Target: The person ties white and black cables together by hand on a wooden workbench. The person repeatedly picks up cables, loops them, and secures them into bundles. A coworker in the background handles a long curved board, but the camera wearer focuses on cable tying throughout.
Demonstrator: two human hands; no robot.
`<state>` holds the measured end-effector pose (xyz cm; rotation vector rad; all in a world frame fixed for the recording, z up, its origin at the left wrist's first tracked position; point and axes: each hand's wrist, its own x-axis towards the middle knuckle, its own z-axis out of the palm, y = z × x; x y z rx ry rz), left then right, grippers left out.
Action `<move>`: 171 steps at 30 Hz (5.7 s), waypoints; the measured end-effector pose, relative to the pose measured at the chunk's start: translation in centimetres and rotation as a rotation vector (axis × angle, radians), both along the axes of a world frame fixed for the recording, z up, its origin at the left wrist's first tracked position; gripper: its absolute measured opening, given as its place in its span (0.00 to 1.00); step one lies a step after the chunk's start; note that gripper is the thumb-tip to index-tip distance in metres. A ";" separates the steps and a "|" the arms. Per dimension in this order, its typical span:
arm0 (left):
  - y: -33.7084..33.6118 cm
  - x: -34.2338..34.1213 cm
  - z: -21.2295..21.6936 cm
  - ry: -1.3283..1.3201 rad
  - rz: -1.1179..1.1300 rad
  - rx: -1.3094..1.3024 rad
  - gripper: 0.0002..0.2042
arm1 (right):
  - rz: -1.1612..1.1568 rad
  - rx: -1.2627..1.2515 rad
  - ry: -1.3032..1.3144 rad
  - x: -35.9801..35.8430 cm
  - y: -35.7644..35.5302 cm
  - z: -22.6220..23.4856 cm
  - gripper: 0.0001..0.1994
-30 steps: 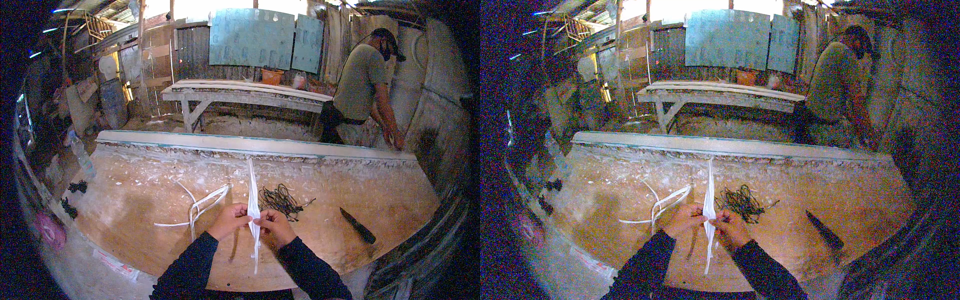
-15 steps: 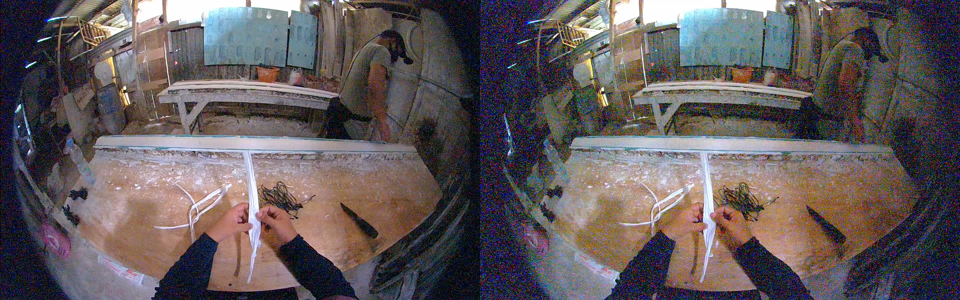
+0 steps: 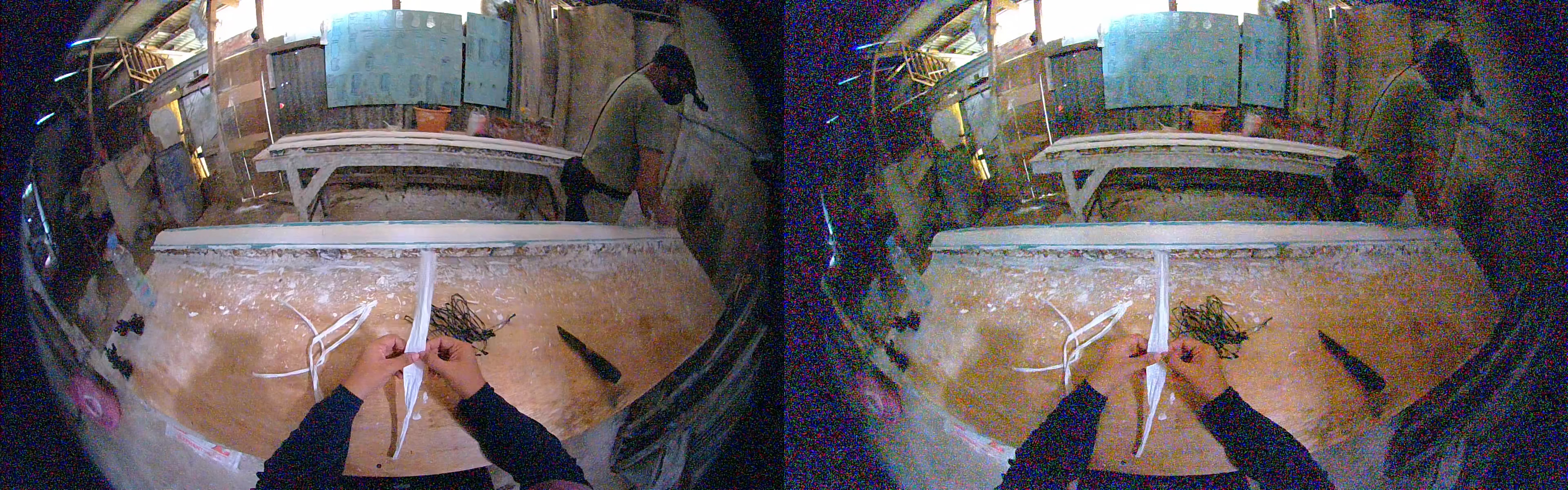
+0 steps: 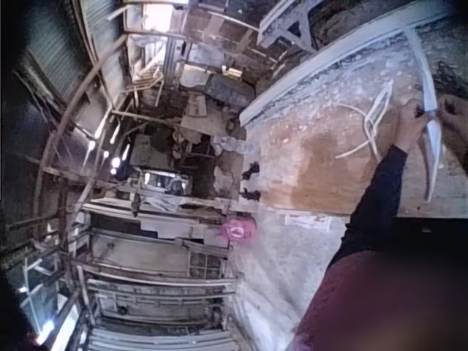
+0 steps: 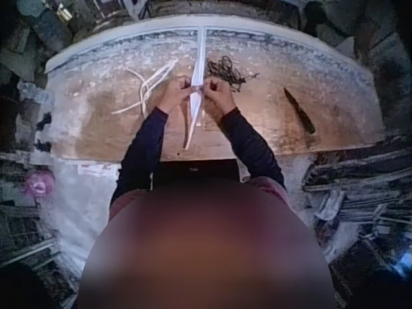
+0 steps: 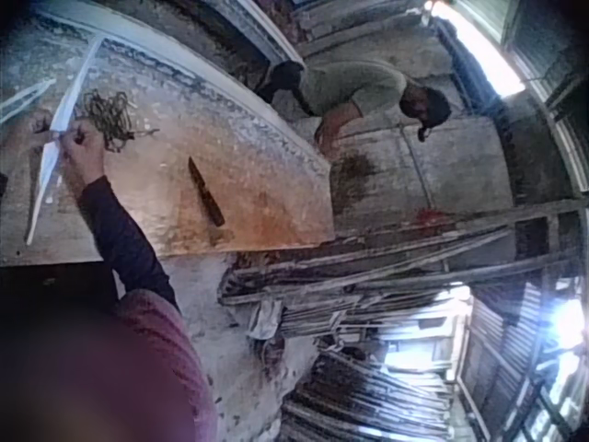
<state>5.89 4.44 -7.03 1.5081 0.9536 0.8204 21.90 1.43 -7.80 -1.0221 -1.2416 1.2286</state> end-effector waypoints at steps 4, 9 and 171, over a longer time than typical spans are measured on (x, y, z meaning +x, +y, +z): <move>-0.1 0.1 0.3 0.014 0.001 0.080 0.08 | -0.055 0.055 -0.128 0.1 0.0 -0.5 0.03; -0.5 0.2 0.5 0.189 0.060 0.242 0.06 | -0.089 0.196 -0.240 0.1 0.2 -0.9 0.03; 1.7 -4.6 2.0 0.213 0.059 0.401 0.09 | -0.050 -0.072 0.471 6.2 1.1 3.1 0.12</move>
